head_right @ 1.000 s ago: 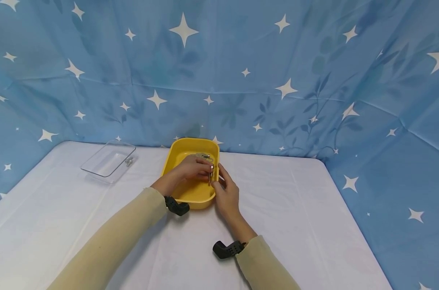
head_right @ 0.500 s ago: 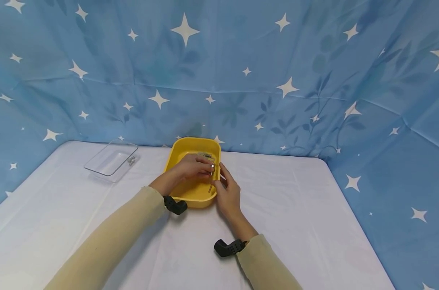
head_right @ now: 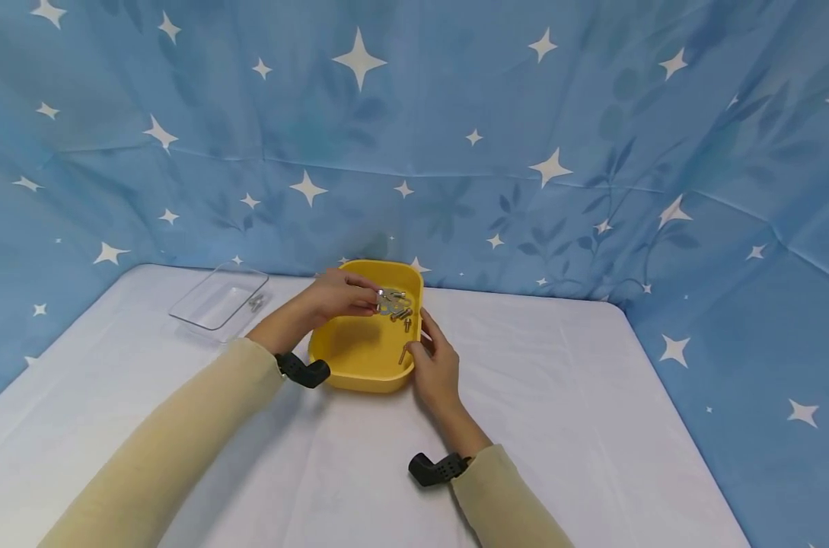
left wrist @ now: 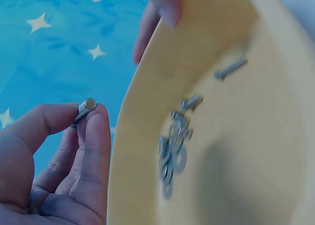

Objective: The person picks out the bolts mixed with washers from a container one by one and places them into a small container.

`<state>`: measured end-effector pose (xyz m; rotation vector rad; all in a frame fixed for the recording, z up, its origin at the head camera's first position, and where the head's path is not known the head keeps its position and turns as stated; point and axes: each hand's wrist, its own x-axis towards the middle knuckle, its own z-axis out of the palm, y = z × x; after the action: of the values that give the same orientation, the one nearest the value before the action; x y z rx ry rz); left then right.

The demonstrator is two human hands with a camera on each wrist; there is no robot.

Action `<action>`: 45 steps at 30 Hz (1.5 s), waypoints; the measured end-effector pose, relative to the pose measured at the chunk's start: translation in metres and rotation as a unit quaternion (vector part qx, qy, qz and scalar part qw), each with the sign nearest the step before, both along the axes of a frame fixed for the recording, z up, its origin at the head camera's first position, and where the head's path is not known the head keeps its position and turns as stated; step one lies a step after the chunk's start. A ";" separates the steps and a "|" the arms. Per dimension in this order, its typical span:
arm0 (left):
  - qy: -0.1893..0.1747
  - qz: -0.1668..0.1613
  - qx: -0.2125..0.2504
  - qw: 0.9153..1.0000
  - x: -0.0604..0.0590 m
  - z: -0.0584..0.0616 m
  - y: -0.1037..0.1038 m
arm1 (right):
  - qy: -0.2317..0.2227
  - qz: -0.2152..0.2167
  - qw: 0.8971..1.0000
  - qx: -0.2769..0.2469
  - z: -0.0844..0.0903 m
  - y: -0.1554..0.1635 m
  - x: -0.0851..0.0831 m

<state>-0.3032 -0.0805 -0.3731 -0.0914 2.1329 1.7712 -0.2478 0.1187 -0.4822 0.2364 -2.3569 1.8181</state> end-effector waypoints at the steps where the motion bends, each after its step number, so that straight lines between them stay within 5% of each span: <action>1: 0.000 0.000 0.001 1.000 -0.001 0.002 -0.005 | -0.002 -0.001 1.000 -0.001 0.000 0.000 0.000; 16: 0.012 0.012 -0.074 0.997 -0.005 0.020 -0.071 | -0.001 0.006 1.000 -0.007 -0.002 0.003 -0.002; 23: 0.015 0.048 -0.073 0.996 -0.011 0.023 -0.105 | 0.002 0.006 1.000 -0.007 0.001 0.003 0.000; 45: 0.007 0.054 -0.099 0.994 -0.009 0.008 -0.200 | -0.004 0.002 1.000 -0.008 -0.001 0.002 0.000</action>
<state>-0.3121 -0.2809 -0.3653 -0.2509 2.3496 1.6148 -0.2474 0.1204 -0.4832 0.2334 -2.3471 1.8422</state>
